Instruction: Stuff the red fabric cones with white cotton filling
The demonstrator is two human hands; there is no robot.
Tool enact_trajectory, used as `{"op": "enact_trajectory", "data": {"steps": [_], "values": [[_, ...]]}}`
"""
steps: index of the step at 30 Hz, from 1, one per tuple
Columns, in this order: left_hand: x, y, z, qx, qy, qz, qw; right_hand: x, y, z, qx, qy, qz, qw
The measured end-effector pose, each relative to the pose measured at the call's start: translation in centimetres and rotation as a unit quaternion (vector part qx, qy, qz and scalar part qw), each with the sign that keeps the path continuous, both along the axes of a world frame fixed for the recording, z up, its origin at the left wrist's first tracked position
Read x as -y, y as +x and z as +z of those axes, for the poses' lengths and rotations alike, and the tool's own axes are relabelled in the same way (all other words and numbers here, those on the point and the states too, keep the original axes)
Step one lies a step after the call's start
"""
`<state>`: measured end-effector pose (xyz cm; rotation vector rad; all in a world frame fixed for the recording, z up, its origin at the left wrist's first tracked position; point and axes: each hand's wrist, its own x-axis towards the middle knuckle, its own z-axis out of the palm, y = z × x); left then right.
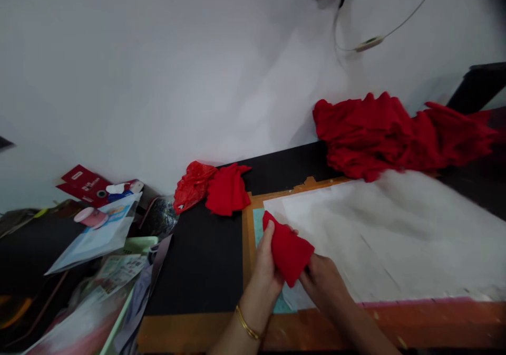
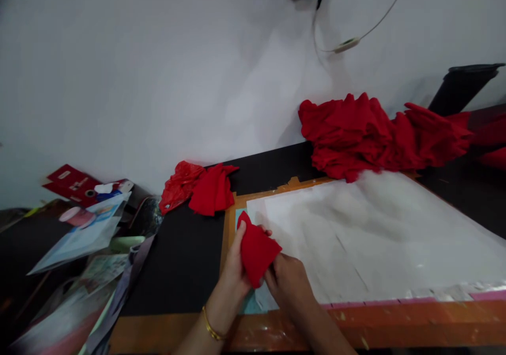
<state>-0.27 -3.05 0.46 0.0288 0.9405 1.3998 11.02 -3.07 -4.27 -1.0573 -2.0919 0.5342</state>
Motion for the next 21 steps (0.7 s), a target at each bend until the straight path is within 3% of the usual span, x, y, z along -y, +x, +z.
{"op": "enact_trajectory", "data": {"steps": [4,7,11,15,18,21], "values": [[0.1,0.5,-0.3,-0.045,0.035,0.002,0.998,-0.2,0.0,-0.3,-0.043,0.023,0.015,0.999],[-0.2,0.1,-0.7,-0.037,0.013,0.037,0.999,0.0,-0.1,-0.4,-0.038,0.018,0.007,0.999],[-0.8,-0.7,-0.9,0.028,-0.023,0.018,0.999,0.1,-0.3,-0.5,-0.013,0.002,-0.016,1.0],[-1.0,-1.3,-0.9,0.095,-0.002,0.009,0.995,0.3,0.2,0.4,-0.073,-0.021,-0.029,0.997],[-0.8,-1.5,-0.7,0.111,-0.006,0.032,0.993,1.0,0.8,1.5,-0.106,0.033,-0.016,0.994],[-0.7,-1.3,-0.5,0.126,-0.036,0.047,0.99,1.5,0.6,2.4,-0.077,0.098,-0.001,0.992]]}}
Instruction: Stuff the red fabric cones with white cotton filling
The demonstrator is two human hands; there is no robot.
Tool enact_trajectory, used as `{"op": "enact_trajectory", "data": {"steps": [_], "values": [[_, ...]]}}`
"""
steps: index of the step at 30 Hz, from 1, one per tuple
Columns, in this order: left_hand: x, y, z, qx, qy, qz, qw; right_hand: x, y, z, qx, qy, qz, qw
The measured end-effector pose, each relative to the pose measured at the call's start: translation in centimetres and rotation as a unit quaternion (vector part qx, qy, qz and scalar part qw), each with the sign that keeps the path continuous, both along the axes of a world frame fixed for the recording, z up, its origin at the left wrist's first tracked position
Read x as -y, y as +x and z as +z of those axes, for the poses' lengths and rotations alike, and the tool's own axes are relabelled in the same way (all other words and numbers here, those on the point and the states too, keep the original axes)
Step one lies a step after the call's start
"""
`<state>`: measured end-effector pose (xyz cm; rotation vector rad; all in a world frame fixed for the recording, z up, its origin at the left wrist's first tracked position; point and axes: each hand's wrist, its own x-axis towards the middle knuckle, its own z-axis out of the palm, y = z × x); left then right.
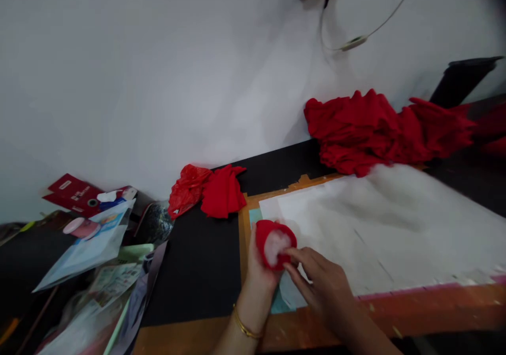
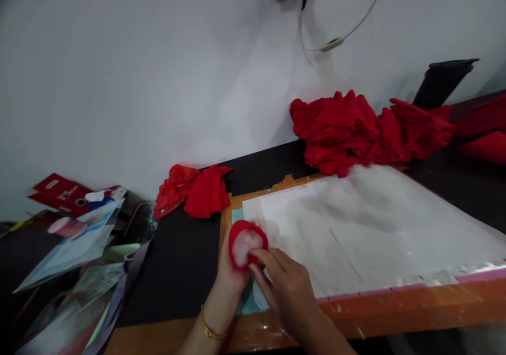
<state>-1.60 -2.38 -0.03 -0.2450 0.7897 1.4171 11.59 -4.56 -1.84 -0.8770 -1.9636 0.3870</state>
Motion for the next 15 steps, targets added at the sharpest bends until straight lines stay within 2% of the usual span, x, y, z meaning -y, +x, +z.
{"op": "enact_trajectory", "data": {"steps": [5,9,15], "values": [[0.3,1.0,0.1,-0.033,-0.01,-0.004,0.999,-1.3,-0.8,0.1,0.069,0.038,-0.081,0.994],[0.6,1.3,0.1,-0.049,-0.011,0.002,0.999,-2.6,0.0,-0.3,0.096,0.043,-0.143,0.984],[0.5,1.5,-0.3,-0.059,-0.026,-0.011,0.998,-2.8,0.8,0.8,0.019,-0.037,-0.085,0.996]]}}
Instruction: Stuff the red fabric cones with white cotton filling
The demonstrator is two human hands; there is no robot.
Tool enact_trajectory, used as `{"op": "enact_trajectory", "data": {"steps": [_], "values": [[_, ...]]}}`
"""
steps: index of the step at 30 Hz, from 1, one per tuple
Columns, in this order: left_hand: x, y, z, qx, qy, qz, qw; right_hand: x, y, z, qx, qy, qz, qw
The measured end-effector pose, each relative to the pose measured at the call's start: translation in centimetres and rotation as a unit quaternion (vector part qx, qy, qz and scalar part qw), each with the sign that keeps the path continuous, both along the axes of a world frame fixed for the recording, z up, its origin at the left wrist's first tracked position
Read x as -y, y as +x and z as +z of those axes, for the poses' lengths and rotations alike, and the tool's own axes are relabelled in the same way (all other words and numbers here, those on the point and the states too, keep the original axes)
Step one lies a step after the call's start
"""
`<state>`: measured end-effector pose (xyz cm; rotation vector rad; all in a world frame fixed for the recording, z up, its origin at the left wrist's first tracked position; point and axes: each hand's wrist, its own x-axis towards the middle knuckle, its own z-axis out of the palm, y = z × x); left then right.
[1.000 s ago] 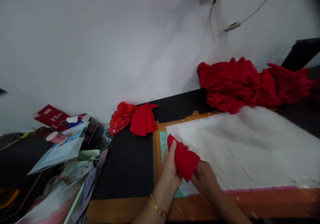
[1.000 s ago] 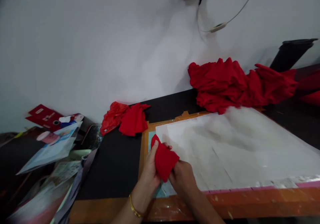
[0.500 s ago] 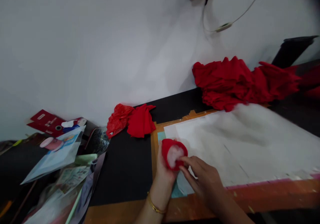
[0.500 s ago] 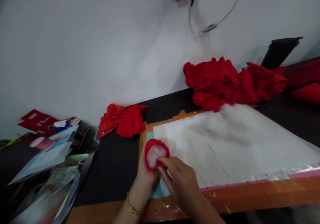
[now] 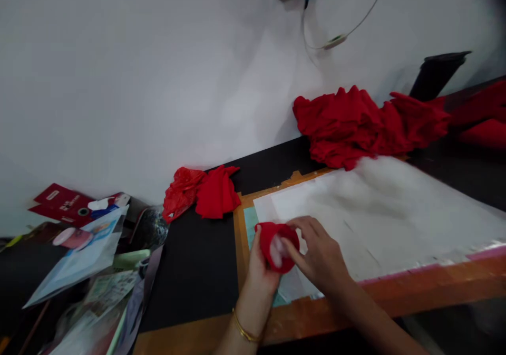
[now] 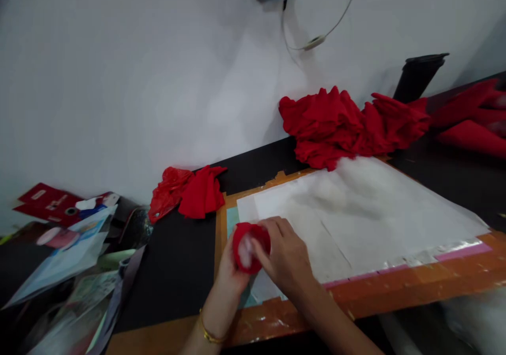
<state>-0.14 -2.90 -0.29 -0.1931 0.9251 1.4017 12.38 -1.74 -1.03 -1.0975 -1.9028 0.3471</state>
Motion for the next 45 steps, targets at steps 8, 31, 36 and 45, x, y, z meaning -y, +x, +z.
{"op": "enact_trajectory", "data": {"steps": [8,31,36,45], "values": [[0.1,1.1,-0.3,-0.098,0.018,0.019,0.995,-1.1,-1.2,0.9,0.168,-0.139,0.01,0.976],[1.8,-2.6,-1.3,-0.704,0.16,-0.082,0.687,-2.2,-0.8,-0.1,-0.024,-0.209,0.098,0.973],[0.7,-3.0,-1.6,-0.647,0.122,-0.08,0.748,-1.4,0.4,-0.6,-0.099,-0.174,0.06,0.978],[1.8,-0.5,-1.6,-0.686,0.148,-0.137,0.699,-0.7,-1.5,-3.0,-0.151,-0.234,0.008,0.96]]}}
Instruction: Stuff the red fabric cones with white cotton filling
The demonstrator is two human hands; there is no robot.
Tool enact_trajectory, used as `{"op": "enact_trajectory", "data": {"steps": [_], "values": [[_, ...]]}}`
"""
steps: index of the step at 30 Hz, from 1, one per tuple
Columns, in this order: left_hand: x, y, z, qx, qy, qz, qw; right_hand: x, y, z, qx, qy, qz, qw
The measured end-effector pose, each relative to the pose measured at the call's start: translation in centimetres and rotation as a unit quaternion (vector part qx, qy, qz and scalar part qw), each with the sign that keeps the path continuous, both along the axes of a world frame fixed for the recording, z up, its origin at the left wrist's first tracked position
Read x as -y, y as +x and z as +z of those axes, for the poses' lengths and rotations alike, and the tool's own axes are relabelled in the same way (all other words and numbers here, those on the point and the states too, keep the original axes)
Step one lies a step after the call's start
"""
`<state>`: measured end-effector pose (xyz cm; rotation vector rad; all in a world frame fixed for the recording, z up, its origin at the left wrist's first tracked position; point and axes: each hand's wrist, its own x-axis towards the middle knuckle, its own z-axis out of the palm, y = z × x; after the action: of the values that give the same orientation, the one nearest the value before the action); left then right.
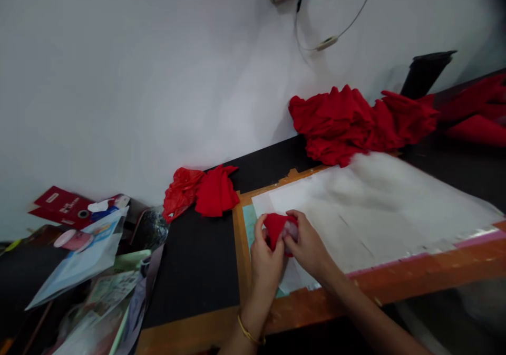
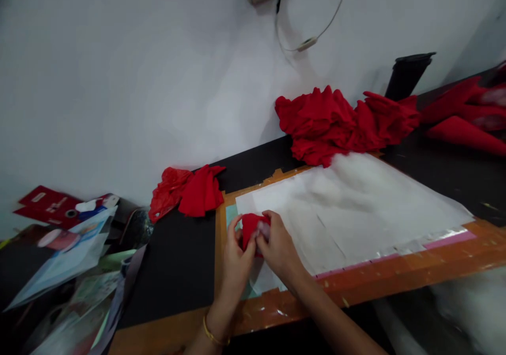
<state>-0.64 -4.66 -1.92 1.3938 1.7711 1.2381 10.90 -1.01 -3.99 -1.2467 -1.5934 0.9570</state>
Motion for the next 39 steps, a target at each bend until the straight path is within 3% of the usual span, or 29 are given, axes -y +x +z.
{"op": "enact_trajectory", "data": {"steps": [4,9,12,17,22,25,27,31,35,39], "values": [[0.1,-1.0,1.1,-0.17,-0.045,-0.054,0.983,-0.3,0.1,0.2,0.026,-0.023,0.037,0.999],[-1.1,-2.7,2.4,-0.252,-0.058,0.004,0.966,-0.5,0.2,1.0,0.055,-0.035,0.066,0.996],[-1.6,-3.2,2.9,-0.261,-0.084,0.006,0.962,-0.7,0.5,1.4,0.063,0.005,0.081,0.995],[-1.4,-2.9,2.9,-0.286,-0.08,-0.012,0.955,-0.7,2.0,2.4,0.061,0.149,0.107,0.981],[-1.4,-2.4,2.7,-0.221,-0.059,-0.022,0.973,-1.0,2.6,2.6,0.106,0.085,0.05,0.989],[-1.4,-2.2,2.7,-0.14,-0.059,-0.043,0.987,-1.6,2.4,1.9,0.128,0.016,0.063,0.99],[-1.2,-2.2,2.8,-0.145,-0.056,-0.066,0.986,-2.0,2.3,1.6,0.12,-0.01,0.075,0.99],[-0.9,-2.0,3.2,-0.236,0.013,-0.077,0.968,-2.4,2.3,2.0,0.102,0.013,0.091,0.99],[-1.5,-1.8,2.7,-0.224,0.039,-0.085,0.97,-1.8,1.9,2.7,0.067,0.056,0.13,0.988],[-2.2,-1.7,1.5,-0.217,0.034,-0.091,0.971,-1.3,1.5,2.3,0.036,0.041,0.132,0.99]]}}
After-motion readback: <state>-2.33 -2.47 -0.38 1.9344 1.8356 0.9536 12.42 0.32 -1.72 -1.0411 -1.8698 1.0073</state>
